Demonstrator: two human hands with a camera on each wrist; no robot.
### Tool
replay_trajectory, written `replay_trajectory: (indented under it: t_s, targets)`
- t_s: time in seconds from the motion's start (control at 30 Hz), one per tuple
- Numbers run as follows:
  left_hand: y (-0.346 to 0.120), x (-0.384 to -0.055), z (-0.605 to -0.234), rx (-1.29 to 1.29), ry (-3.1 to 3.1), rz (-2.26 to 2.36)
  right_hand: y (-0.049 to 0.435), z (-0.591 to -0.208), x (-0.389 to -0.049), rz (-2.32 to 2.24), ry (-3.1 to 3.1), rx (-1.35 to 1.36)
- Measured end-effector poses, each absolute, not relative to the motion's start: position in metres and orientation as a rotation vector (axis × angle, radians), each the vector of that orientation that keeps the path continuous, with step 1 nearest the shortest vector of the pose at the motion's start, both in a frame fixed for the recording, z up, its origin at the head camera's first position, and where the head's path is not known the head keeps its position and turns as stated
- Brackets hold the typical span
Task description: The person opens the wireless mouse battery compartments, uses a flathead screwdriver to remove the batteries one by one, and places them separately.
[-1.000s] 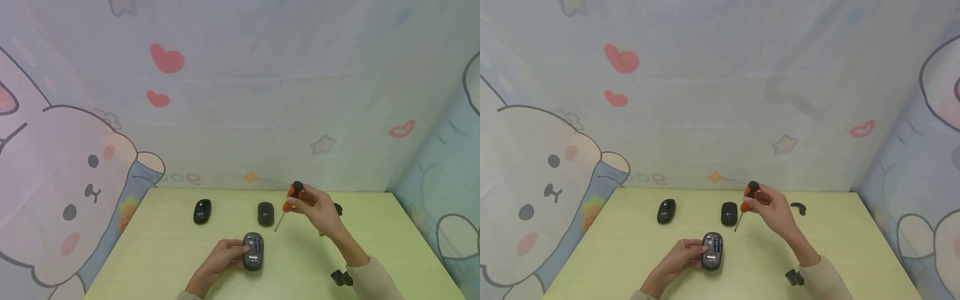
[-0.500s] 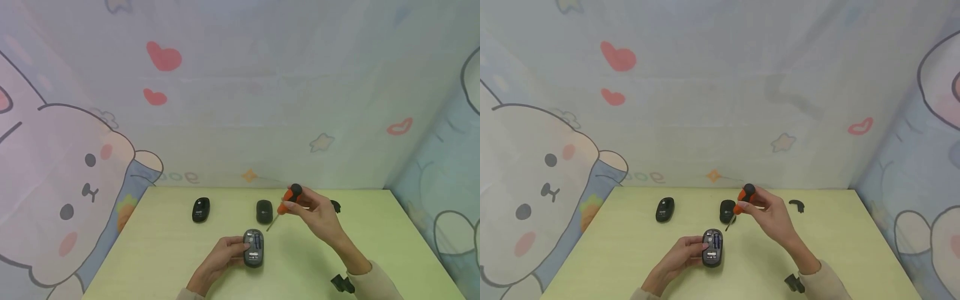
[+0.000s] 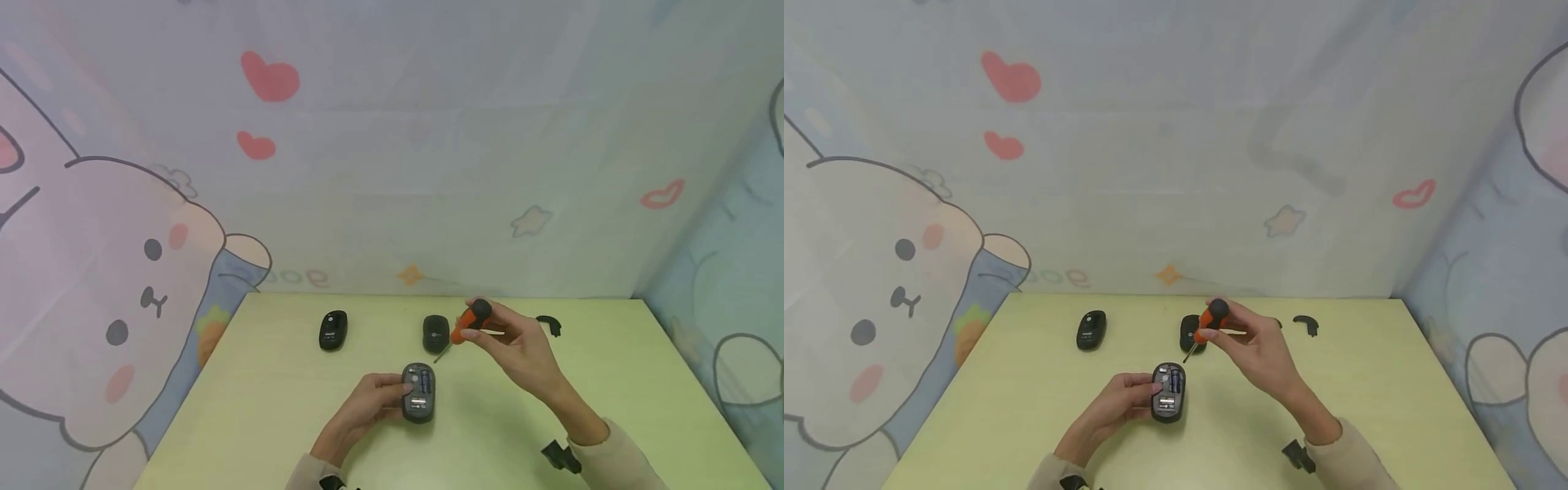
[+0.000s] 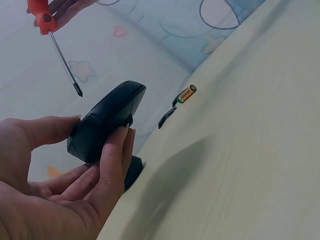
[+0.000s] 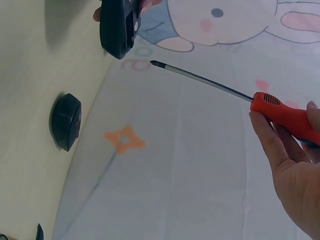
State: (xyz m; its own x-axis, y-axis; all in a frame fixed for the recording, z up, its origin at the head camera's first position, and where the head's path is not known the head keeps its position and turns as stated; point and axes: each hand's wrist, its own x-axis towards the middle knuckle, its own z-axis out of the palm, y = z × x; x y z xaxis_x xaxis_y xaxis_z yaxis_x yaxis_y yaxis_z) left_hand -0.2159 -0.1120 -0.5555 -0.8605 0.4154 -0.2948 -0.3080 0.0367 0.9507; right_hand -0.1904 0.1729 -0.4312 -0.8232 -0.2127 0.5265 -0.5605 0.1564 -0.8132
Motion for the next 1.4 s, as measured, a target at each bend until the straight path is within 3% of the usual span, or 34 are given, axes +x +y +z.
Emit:
replay_trajectory:
  t_s: [1.13,1.4]
  targets:
    - [-0.11,-0.222,-0.551,0.12,1.784,1.905,0.154,-0.45,-0.202,1.617,-2.082,1.022]
    - [-0.11,-0.215,-0.555,0.239,1.846,1.826,0.149,-0.462,-0.195,1.426,-2.029,1.124]
